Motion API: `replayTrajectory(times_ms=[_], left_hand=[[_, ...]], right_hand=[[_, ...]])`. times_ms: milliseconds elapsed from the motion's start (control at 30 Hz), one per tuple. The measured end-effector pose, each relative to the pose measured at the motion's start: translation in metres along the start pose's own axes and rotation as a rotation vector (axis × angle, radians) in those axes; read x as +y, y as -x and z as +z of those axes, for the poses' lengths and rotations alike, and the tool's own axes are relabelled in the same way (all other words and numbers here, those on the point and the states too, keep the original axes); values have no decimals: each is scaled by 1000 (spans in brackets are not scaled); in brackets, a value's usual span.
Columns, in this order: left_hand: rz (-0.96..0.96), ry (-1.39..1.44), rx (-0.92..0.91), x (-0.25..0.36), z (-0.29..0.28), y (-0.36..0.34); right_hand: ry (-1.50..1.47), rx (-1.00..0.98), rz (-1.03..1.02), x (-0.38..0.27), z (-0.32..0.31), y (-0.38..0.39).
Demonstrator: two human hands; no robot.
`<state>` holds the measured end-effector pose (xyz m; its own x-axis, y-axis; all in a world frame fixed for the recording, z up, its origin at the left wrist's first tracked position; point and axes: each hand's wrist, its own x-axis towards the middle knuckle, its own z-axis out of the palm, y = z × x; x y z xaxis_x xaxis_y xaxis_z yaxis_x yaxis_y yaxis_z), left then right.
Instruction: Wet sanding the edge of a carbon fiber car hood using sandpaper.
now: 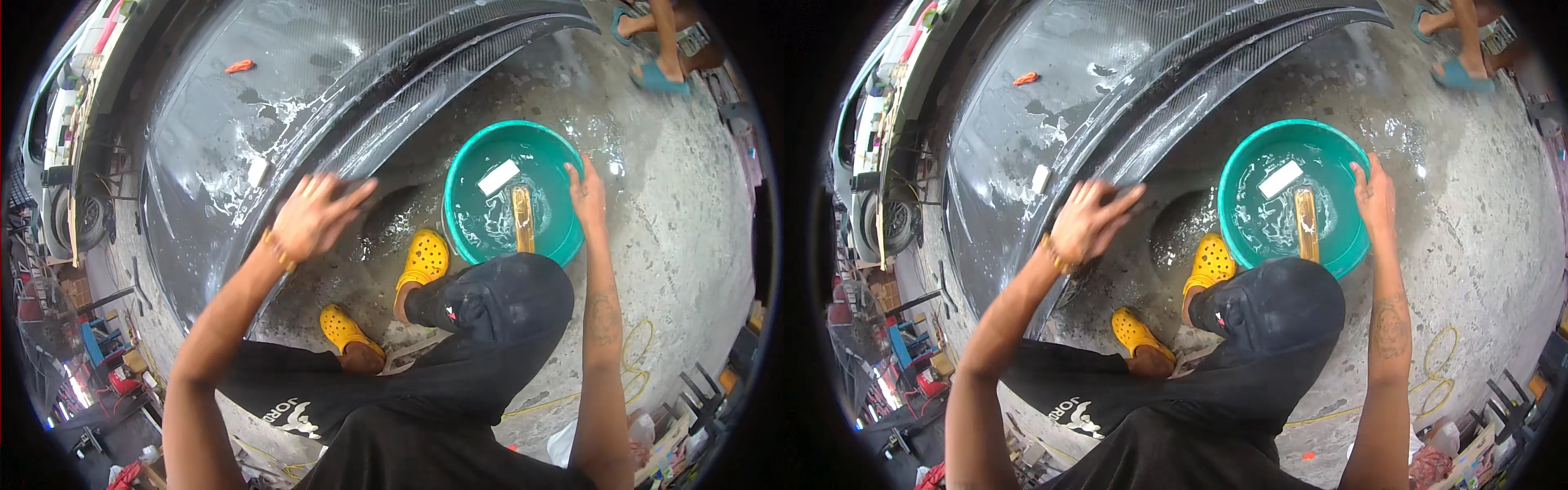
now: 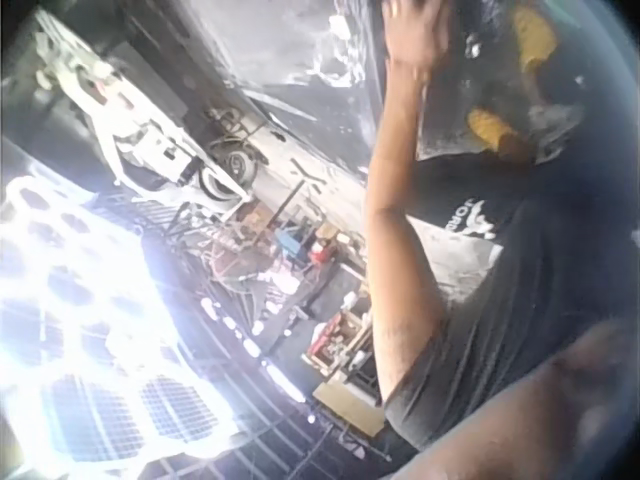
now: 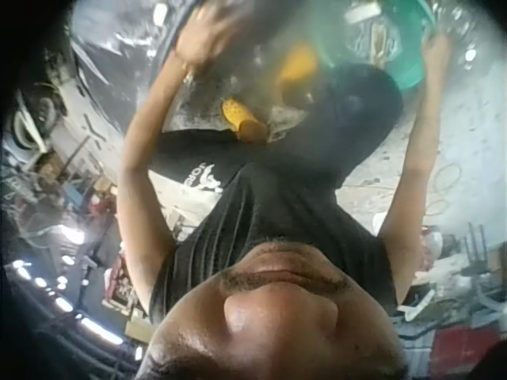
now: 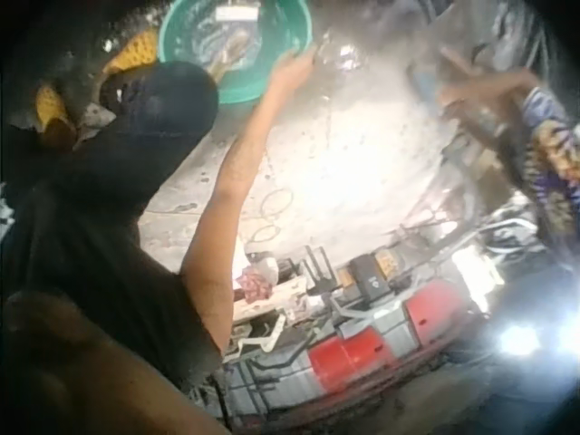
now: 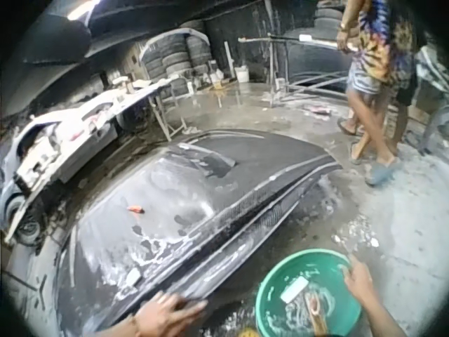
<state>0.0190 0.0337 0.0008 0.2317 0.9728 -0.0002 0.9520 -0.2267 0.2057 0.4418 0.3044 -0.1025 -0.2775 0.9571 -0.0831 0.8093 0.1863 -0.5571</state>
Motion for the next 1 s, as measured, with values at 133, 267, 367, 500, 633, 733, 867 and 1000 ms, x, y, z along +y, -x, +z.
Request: replayTrajectory(times_ms=[133,267,367,500,633,733,867,1000], left_hand=[[149,39,251,-17,23,-190],[47,-14,372,-44,39,-240],[32,60,233,6,47,-150],[-35,-25,-23,20,-6,-8],[113,-114,-42,0,-1,-100],[18,-42,339,-36,23,-193],[-17,12,350,-21,49,-174],[-6,13,56,14,14,-22]], right_hand=[[4,89,-124,10,8,-13],[-76,34,-191,5,29,-31],[-39,13,-126,47,6,-15],[13,31,-91,21,1,-11],[16,15,-80,14,-1,-17],[-67,-14,-119,2,14,-23],[-21,-1,-138,19,14,-18],[8,74,-124,56,2,-18]])
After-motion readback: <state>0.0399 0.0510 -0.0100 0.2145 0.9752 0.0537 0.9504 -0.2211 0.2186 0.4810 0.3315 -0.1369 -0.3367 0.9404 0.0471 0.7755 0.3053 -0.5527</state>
